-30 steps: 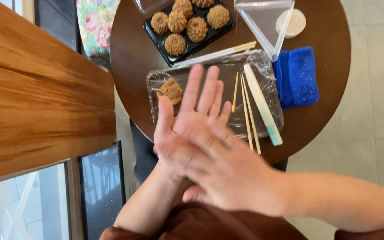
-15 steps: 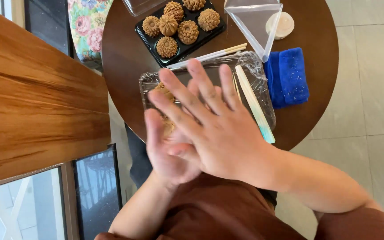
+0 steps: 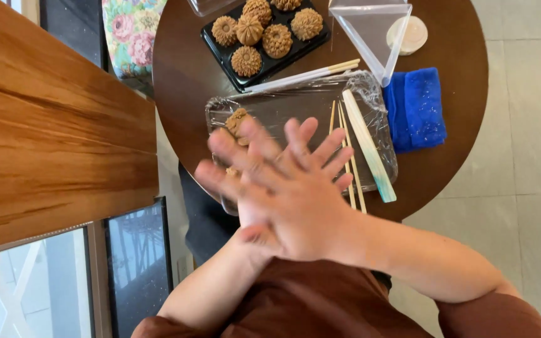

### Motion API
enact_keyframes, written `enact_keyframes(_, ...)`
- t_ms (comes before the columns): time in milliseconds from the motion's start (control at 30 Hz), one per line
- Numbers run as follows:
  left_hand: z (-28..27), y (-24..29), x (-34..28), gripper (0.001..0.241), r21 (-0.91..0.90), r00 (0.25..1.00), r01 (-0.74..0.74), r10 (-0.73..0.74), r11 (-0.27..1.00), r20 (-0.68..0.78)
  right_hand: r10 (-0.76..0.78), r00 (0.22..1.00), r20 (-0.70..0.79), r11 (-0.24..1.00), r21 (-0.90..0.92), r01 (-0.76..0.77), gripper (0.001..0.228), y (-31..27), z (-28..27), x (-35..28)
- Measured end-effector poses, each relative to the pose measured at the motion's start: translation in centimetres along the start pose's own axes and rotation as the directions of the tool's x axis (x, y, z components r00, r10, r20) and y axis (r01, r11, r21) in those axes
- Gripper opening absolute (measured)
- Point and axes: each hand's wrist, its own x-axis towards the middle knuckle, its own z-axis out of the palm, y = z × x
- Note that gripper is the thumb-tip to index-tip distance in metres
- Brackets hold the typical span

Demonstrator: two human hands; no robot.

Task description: Shaping small pieces of pastry dough into balls and then using chopsticks to create heart-shaped indentations.

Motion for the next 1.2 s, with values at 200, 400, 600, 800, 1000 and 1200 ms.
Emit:
enact_keyframes(200, -2.0, 6.7, 7.7, 0.062, 0.093, 0.285, 0.958, -0.865, 0.271, -0.412, 0.340, 0.803, -0.490, 0.785, 0.617, 0.045, 0.083, 0.2, -2.8, -1.6)
enact_keyframes(400, -0.8, -1.6, -2.9, 0.070, -0.688, 0.994, 0.080, -0.005, 0.721, 0.110, 0.089, 0.974, -0.206, 0.990, 0.130, -0.063, 0.072, 2.2, -2.1, -1.4)
enact_keyframes(600, -0.8, 6.9, 7.9, 0.087, 0.047, 0.308, 0.951, -0.935, 0.305, -0.173, -0.011, 1.000, 0.011, 0.931, -0.364, 0.015, 0.067, 1.5, -2.0, -0.9)
enact_keyframes(800, -1.0, 7.2, 6.7, 0.089, -0.080, 0.263, 0.954, -0.934, 0.290, -0.241, 0.059, 0.990, -0.126, 0.960, -0.265, -0.091, 0.079, 1.1, -2.3, 1.1)
enact_keyframes(1000, -0.9, 6.4, 5.6, 0.081, 0.439, 0.186, 0.888, -0.980, 0.136, -0.072, -0.131, 0.990, 0.050, 0.922, -0.360, 0.140, 0.072, -1.3, 0.1, -2.2)
enact_keyframes(1200, -1.1, 6.4, 5.9, 0.087, -0.166, 0.230, 0.947, -0.940, 0.276, -0.251, 0.164, 0.986, -0.040, 0.837, -0.523, -0.161, 0.099, 0.9, -1.4, -2.4)
